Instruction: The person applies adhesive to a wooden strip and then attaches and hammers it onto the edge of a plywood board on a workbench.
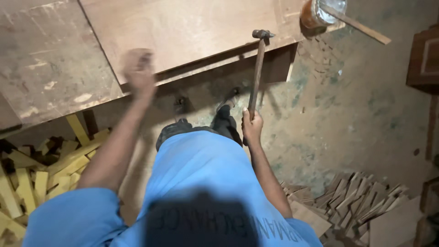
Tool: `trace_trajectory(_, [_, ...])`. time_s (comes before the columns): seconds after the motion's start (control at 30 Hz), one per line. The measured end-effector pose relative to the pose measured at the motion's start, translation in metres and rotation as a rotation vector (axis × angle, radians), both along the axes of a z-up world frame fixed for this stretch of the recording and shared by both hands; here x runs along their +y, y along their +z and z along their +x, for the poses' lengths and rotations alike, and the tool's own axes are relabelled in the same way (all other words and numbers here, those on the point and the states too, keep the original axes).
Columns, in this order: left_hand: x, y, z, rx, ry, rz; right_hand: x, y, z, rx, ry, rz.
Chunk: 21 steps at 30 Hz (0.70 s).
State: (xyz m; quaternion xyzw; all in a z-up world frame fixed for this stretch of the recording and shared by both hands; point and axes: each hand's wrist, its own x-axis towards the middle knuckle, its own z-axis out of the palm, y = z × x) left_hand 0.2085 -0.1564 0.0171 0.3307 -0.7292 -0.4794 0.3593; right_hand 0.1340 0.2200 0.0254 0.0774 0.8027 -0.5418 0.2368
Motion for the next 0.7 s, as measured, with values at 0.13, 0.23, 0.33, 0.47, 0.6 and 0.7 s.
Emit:
trace_trajectory(0.13, [0.065,0.008,-0.068,0.035,-0.274,-0.203,0.005,0.014,0.007,0.139,0.053,-0.021])
trace_trajectory(0.23, [0.079,0.011,-0.108,0.077,-0.370,-0.184,0.014,0.021,0.006,0.170,0.100,0.005])
trace_trajectory(0.33, [0.081,0.007,-0.129,0.057,-0.389,-0.195,0.022,0.028,0.004,0.231,0.142,0.060])
trace_trajectory(0.47, [0.079,-0.002,-0.132,0.057,-0.392,-0.183,0.023,0.038,0.006,0.248,0.186,0.096])
trace_trajectory(0.6, [0.080,-0.004,-0.131,0.030,-0.410,-0.198,0.017,0.043,0.005,0.290,0.256,0.100])
trace_trajectory(0.7, [0.083,-0.004,-0.130,0.061,-0.390,-0.212,0.015,0.046,0.006,0.267,0.277,0.129])
